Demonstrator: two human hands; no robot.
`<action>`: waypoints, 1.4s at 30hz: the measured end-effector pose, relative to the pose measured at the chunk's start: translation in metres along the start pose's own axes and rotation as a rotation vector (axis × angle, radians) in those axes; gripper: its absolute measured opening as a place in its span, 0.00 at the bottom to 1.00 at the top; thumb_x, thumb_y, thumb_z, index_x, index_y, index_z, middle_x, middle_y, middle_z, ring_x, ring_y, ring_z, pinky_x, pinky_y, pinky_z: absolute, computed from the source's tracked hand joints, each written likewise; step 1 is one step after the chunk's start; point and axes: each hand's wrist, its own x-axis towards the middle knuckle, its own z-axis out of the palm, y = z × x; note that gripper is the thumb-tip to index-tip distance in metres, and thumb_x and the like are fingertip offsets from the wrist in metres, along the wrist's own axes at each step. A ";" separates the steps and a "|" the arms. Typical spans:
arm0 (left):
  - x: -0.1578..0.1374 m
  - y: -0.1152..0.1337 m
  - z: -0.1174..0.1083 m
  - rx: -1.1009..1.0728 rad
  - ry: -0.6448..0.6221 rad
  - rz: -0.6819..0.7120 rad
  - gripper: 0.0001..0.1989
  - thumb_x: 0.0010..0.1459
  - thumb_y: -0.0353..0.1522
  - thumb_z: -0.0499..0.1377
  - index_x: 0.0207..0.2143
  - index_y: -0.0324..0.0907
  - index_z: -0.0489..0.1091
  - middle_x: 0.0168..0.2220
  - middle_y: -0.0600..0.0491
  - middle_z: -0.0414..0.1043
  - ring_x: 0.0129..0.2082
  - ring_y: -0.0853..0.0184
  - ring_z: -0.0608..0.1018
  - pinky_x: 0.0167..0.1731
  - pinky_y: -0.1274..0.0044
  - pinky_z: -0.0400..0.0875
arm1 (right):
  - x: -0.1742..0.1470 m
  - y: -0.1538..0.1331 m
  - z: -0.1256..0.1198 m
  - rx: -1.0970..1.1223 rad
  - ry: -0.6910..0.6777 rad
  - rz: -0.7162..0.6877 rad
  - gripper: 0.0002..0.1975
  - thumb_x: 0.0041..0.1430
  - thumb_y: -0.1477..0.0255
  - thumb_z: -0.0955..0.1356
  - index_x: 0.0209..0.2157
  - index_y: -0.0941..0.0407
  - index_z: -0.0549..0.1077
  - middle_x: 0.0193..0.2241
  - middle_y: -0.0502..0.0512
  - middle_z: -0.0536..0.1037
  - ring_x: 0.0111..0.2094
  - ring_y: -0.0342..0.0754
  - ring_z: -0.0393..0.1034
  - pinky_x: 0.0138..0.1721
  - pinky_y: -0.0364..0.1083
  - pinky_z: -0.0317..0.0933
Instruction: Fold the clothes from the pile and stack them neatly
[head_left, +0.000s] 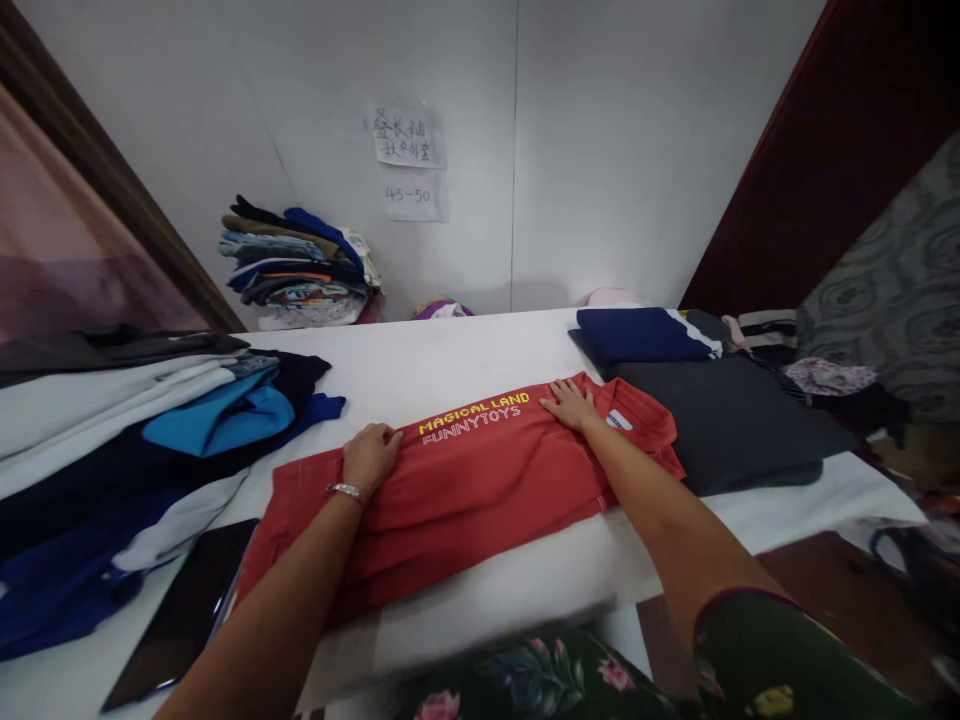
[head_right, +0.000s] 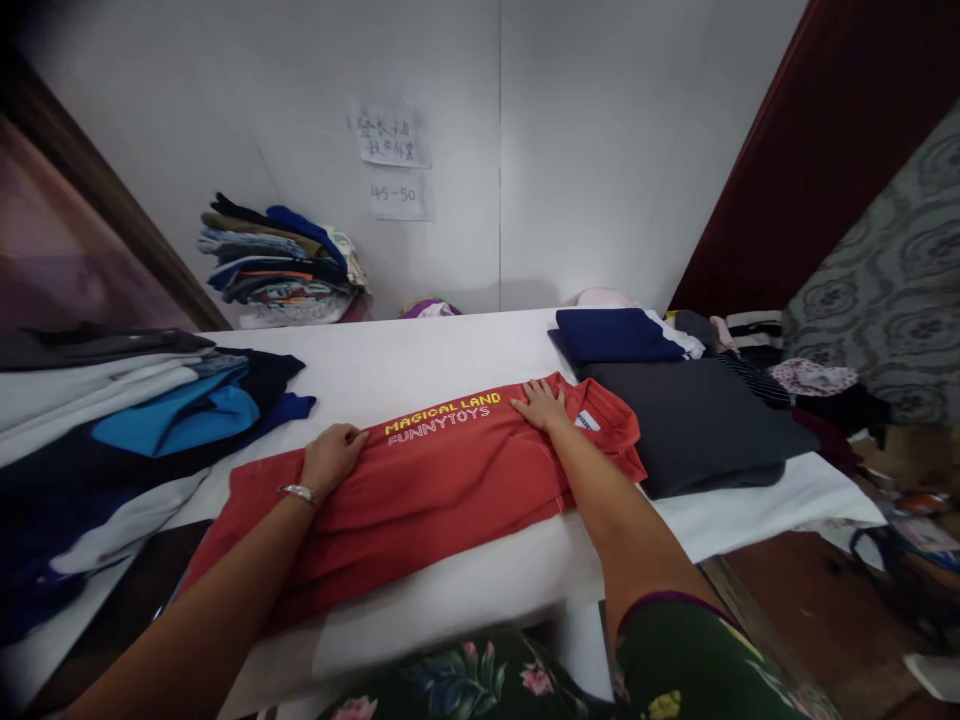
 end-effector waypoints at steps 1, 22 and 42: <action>0.000 0.000 0.000 -0.002 -0.002 -0.007 0.15 0.60 0.40 0.49 0.34 0.42 0.72 0.41 0.48 0.74 0.43 0.58 0.75 0.43 0.70 0.66 | -0.001 0.000 -0.002 0.008 -0.010 0.006 0.37 0.63 0.48 0.52 0.67 0.53 0.48 0.68 0.55 0.43 0.68 0.53 0.31 0.63 0.64 0.28; -0.065 0.030 -0.025 -0.149 0.211 0.034 0.16 0.62 0.40 0.54 0.50 0.46 0.69 0.59 0.50 0.64 0.60 0.63 0.63 0.60 0.69 0.54 | -0.103 -0.104 0.028 -0.089 0.415 -0.501 0.32 0.66 0.56 0.52 0.65 0.59 0.53 0.66 0.60 0.51 0.68 0.55 0.36 0.64 0.62 0.36; -0.107 0.028 0.002 -0.128 0.063 0.095 0.25 0.62 0.50 0.48 0.53 0.46 0.69 0.59 0.47 0.65 0.62 0.55 0.61 0.62 0.56 0.48 | -0.115 -0.115 0.072 -0.159 0.282 -0.654 0.28 0.64 0.58 0.55 0.60 0.55 0.63 0.63 0.58 0.61 0.64 0.54 0.51 0.64 0.60 0.36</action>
